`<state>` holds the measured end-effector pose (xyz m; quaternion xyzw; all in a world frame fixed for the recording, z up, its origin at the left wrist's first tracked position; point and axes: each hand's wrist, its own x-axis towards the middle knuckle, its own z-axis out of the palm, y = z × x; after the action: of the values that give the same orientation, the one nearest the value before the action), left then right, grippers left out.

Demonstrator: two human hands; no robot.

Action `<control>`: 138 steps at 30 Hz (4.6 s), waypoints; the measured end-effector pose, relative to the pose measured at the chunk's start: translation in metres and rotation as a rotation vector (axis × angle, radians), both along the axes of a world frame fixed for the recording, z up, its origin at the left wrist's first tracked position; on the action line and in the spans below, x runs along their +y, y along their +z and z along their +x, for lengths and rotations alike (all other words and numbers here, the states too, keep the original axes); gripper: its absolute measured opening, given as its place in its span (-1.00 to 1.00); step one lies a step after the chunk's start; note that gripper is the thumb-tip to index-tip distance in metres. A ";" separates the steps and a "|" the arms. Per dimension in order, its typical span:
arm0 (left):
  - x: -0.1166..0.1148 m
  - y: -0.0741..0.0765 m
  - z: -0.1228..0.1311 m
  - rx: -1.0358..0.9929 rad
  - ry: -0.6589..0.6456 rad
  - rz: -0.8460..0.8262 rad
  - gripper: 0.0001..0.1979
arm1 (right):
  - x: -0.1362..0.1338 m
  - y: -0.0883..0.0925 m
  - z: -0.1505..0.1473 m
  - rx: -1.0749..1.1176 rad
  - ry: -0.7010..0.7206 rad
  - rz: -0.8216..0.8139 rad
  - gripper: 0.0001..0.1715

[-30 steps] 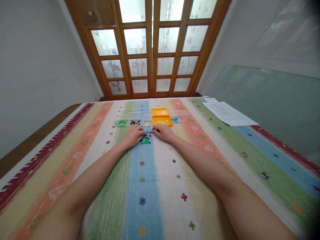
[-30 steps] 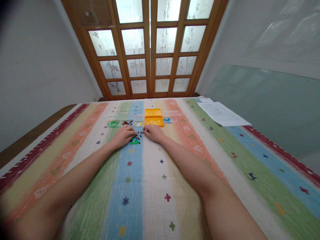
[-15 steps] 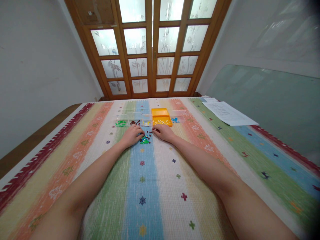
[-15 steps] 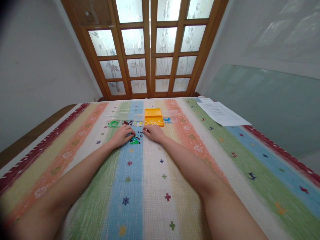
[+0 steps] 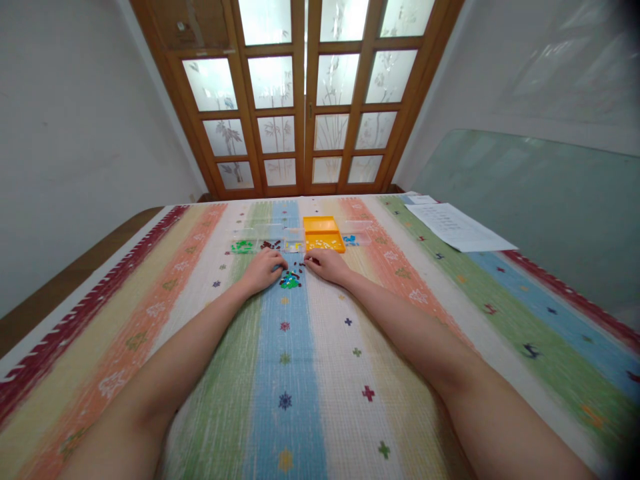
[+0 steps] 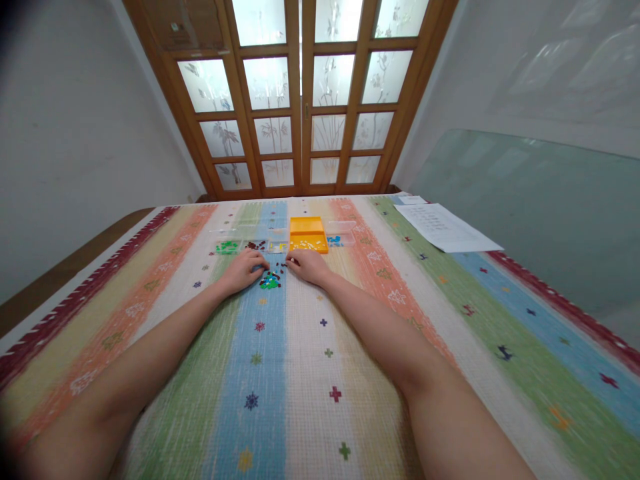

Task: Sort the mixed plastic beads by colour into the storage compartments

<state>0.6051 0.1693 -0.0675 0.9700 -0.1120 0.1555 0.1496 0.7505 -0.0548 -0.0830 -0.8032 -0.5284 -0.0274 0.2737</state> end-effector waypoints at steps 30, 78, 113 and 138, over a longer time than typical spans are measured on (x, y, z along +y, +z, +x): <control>-0.007 0.004 -0.001 0.026 -0.062 0.001 -0.88 | 0.000 -0.002 0.003 -0.026 0.031 0.030 -0.83; 0.048 -0.028 0.019 -0.030 0.360 -0.974 -0.52 | -0.001 0.002 -0.005 -0.053 0.112 0.003 -0.82; 0.021 0.000 -0.003 0.075 -0.023 -0.195 -0.77 | -0.056 0.015 0.078 -0.010 -0.777 0.331 -0.75; 0.031 -0.006 0.000 0.063 0.104 -0.489 -0.74 | -0.037 0.007 0.058 -0.035 -0.482 0.252 -0.72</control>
<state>0.6050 0.2006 -0.0733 0.9137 -0.0162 0.1550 0.3753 0.8086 -0.0917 -0.0761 -0.8648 -0.3189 -0.1714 0.3479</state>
